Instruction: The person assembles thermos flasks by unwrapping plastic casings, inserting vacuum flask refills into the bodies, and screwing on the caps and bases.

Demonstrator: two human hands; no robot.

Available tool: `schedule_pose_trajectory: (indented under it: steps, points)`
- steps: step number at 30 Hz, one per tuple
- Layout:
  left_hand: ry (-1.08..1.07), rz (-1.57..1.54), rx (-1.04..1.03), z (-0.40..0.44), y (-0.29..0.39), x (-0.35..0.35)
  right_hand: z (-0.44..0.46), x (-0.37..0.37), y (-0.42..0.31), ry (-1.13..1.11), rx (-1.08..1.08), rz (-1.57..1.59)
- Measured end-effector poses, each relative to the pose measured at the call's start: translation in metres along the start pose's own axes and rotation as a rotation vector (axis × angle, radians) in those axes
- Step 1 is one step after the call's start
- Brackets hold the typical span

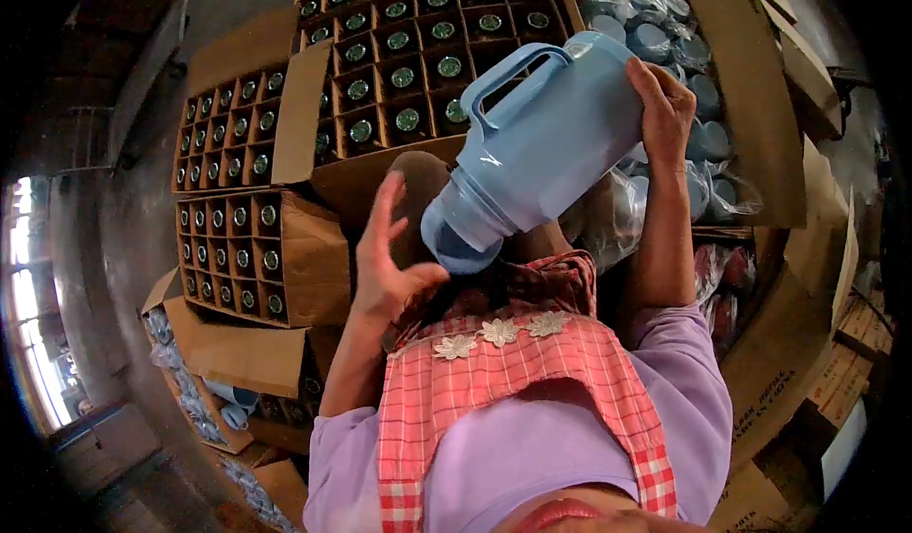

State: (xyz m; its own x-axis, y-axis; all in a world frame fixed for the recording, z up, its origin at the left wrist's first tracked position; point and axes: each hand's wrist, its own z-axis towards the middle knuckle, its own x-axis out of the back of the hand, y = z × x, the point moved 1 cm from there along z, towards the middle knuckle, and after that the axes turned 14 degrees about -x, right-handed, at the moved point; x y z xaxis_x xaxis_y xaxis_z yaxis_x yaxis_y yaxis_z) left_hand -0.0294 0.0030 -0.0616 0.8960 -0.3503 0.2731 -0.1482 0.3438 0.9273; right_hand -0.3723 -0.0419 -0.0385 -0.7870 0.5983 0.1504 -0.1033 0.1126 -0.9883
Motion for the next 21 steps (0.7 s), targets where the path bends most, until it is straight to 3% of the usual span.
schedule_pose_trajectory:
  steps: [2,5,7,8,10,13,14,16,17,18,20,21]
  points:
    - [-0.112,0.301,-0.372,0.013,0.013,-0.014,0.000,-0.009,-0.004,-0.005,-0.017,0.054]
    - [0.182,0.547,-0.591,0.027,0.004,-0.022,-0.004,-0.033,-0.009,-0.058,-0.040,0.169]
    - [0.443,-0.020,-0.338,0.031,-0.011,-0.017,-0.009,-0.045,-0.012,-0.132,-0.055,0.221]
    - [0.557,-0.302,-0.195,0.031,-0.023,-0.013,-0.012,-0.049,-0.013,-0.271,0.081,0.331]
    - [0.531,-1.030,0.349,0.031,-0.052,0.025,-0.008,-0.058,-0.019,-0.610,0.451,0.412]
    - [0.546,-0.803,0.045,0.018,-0.072,0.050,0.010,-0.073,-0.023,-0.791,0.150,0.634]
    - [0.581,-0.566,-0.054,0.026,-0.069,0.051,0.018,-0.079,-0.020,-0.717,-0.184,0.626]
    - [0.646,-0.087,-0.254,0.041,-0.056,0.047,0.019,-0.101,-0.023,-0.650,-0.211,0.160]
    - [0.640,-0.023,-0.246,0.033,-0.080,0.061,0.021,-0.108,-0.023,-0.607,-0.221,-0.067]
    - [0.634,0.043,-0.237,0.013,-0.123,0.088,0.024,-0.110,-0.016,-0.643,-0.180,0.066]
    - [0.806,-0.260,-0.177,0.034,-0.098,0.084,0.037,-0.115,0.001,-0.880,-0.021,0.366]
    - [0.810,-0.267,-0.158,0.036,-0.100,0.085,0.043,-0.117,0.007,-0.995,0.061,0.515]
